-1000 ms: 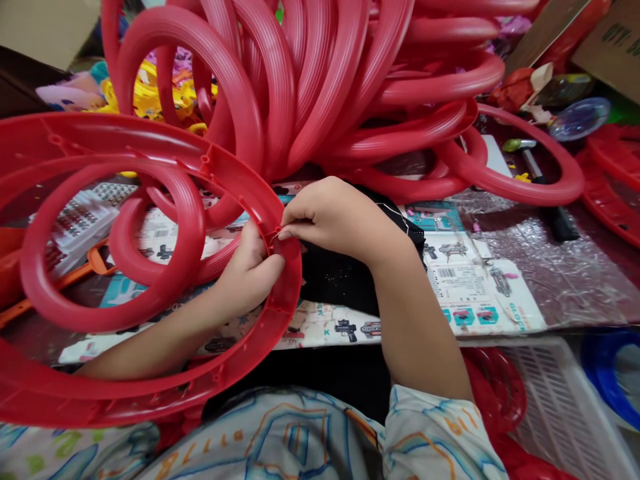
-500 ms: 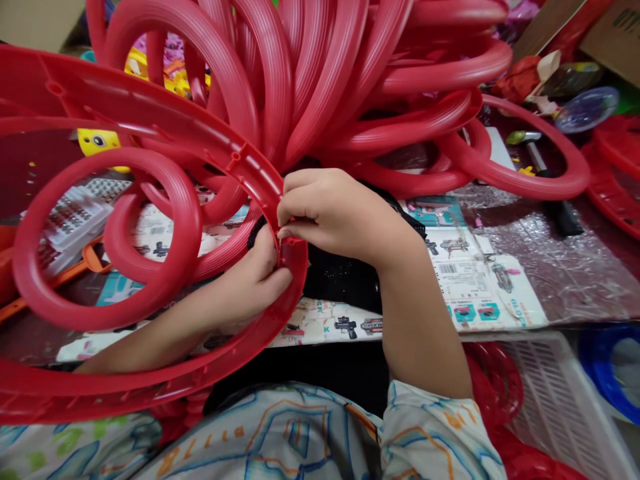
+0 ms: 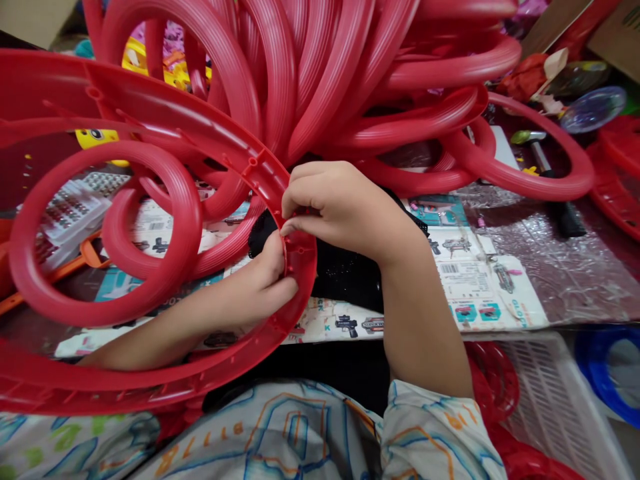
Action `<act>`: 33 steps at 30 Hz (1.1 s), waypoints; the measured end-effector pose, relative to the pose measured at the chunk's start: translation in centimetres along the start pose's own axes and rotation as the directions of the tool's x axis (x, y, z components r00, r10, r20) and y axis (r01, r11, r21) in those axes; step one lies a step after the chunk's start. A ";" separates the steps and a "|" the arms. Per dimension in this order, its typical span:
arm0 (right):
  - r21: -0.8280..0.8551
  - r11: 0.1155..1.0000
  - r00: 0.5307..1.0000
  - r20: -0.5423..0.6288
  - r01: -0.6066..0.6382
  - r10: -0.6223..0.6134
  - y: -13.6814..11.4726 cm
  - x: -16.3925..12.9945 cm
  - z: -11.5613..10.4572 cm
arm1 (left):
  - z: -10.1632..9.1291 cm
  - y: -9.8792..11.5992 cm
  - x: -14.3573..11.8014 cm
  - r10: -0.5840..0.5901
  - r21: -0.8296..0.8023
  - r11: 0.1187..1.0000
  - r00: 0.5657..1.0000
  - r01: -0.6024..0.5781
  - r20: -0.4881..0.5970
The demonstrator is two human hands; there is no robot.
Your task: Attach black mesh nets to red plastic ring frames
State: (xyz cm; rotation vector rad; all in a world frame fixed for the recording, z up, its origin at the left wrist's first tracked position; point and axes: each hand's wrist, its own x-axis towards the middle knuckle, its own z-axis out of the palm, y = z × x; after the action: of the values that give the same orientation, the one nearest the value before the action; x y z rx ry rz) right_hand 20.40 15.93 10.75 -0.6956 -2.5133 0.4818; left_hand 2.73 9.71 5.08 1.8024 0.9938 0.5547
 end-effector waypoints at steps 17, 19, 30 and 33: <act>-0.001 1.000 1.000 0.015 -0.009 0.009 0.2 -0.2 -0.4 | 0.6 0.4 -0.8 -0.008 -0.358 0.934 0.999 -0.009 -0.046; 0.021 1.000 1.000 0.021 0.002 -0.002 0.2 -0.1 -0.3 | 0.9 0.5 -0.8 -0.048 -0.431 0.902 0.998 0.027 -0.037; -0.004 0.999 0.998 -0.053 -0.034 0.034 -0.8 -0.2 0.0 | 1.5 1.3 -0.7 -0.159 -0.715 0.686 0.987 0.133 0.030; -0.032 0.999 0.998 -0.064 -0.014 0.012 -1.0 -0.3 0.0 | 1.7 1.1 -0.8 -0.158 -0.710 0.699 0.987 0.086 -0.037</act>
State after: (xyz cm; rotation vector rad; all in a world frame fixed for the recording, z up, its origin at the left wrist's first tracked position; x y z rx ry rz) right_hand 20.23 14.99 11.08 -0.7289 -2.4638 0.4174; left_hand 3.93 7.90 5.35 1.0116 0.7956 0.8138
